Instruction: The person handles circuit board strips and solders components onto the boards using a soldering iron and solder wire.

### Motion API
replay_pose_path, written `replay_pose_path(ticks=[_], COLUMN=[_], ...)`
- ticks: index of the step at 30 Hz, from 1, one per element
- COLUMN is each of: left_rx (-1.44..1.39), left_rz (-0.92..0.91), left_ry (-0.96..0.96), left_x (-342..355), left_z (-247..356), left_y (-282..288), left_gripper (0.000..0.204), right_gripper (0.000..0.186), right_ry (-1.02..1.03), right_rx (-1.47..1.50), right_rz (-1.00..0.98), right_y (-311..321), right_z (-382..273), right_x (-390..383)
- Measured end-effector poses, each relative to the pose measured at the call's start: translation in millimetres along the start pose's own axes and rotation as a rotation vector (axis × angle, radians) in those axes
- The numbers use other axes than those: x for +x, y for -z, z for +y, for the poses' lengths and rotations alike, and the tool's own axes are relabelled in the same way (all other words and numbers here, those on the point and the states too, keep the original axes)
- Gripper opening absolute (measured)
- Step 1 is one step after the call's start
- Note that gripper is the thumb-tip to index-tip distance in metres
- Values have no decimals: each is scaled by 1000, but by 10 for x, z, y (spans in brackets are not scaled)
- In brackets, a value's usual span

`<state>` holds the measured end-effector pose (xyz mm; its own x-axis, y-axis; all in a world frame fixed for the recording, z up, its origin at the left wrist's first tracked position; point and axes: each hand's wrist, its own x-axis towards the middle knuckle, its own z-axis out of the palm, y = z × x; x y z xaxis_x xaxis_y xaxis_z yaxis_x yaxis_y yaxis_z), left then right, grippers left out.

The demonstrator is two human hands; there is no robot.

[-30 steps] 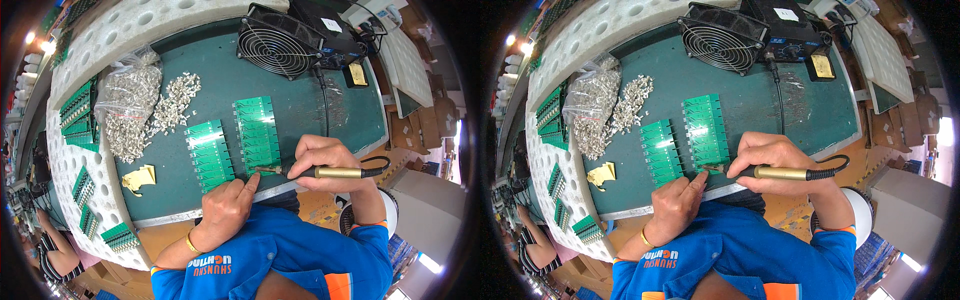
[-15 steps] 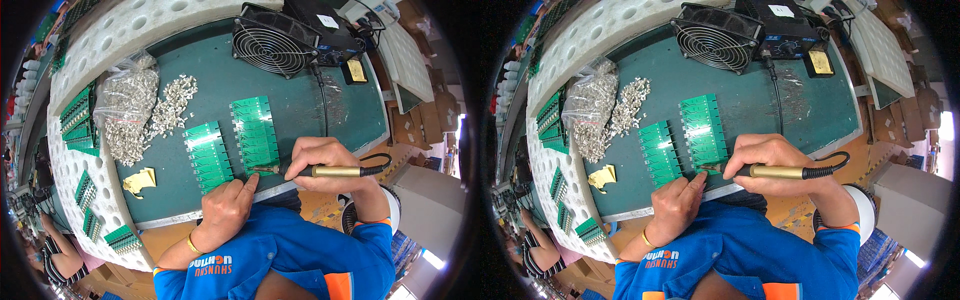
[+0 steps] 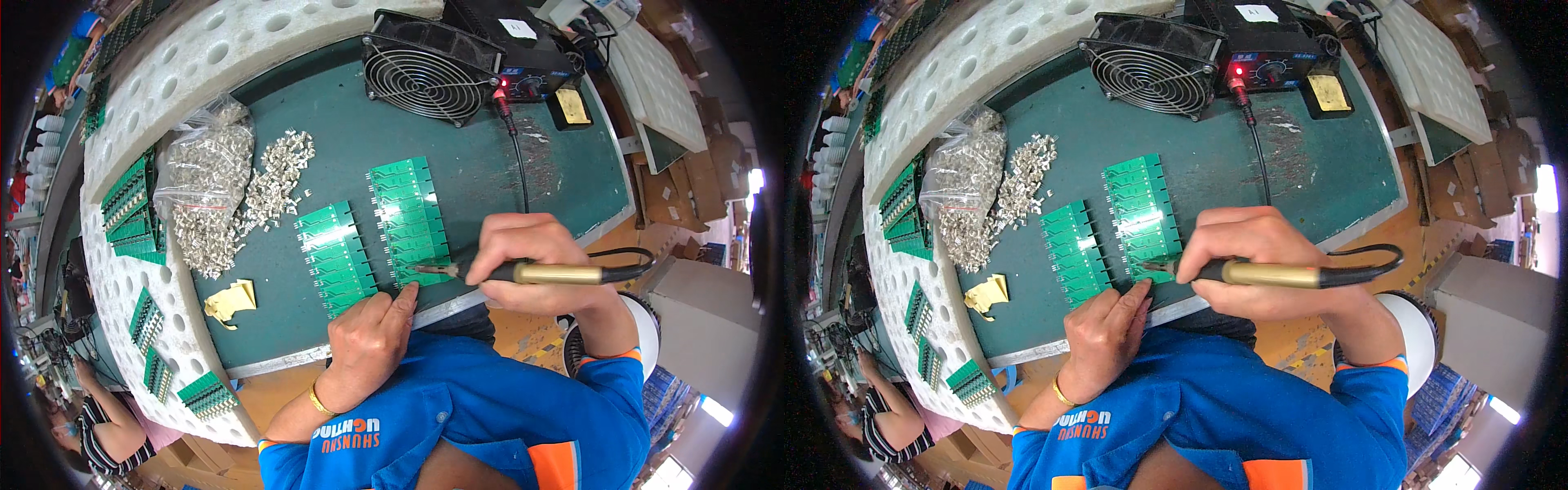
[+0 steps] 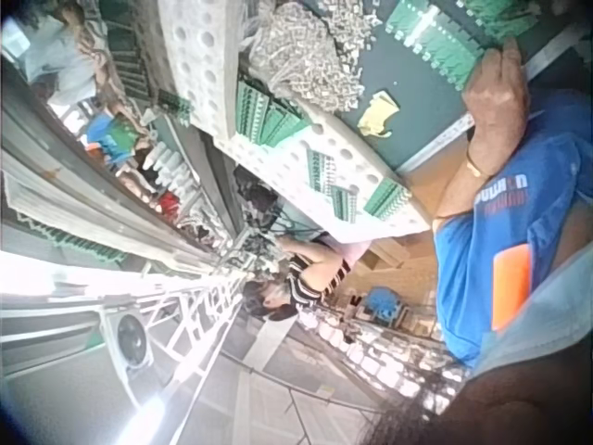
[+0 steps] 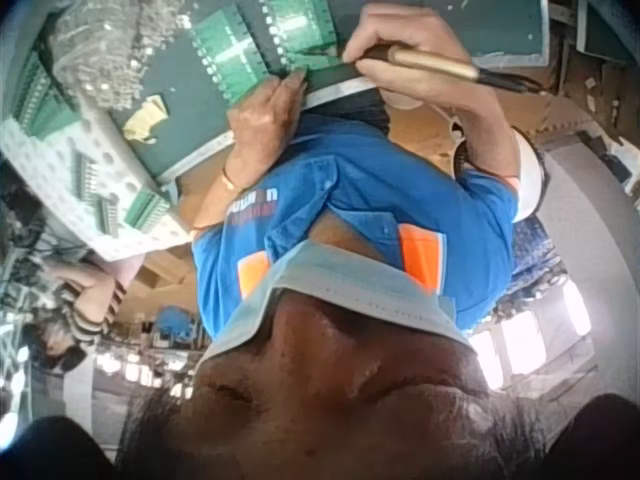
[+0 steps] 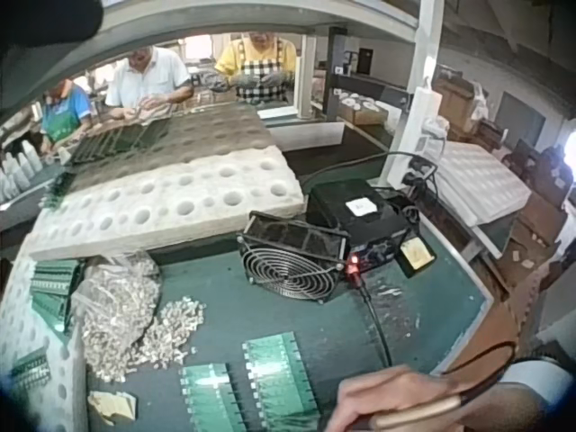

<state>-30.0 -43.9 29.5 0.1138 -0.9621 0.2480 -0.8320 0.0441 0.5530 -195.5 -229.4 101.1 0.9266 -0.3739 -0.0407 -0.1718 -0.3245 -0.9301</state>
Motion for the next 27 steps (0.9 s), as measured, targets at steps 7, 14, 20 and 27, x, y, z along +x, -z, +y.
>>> replay_pose_path(ticks=[7,14,20,27], left_rx=[-233,-355,-288,-201], left_rz=[38,73,115,187], left_ry=[136,306,311,222], left_x=[-112,-148,-157,-102], left_z=[-27,38,9,39], left_y=[96,245,188,124], left_gripper=[17,15,12,12], right_gripper=[18,23,23,22], right_ry=[21,68,118,286], right_rx=[217,138,56,-52], right_rz=[319,506,618,663], right_y=[-179,-716,-950,-1080], right_z=[143,346,375,452], right_x=[-369,-692,-755,-680])
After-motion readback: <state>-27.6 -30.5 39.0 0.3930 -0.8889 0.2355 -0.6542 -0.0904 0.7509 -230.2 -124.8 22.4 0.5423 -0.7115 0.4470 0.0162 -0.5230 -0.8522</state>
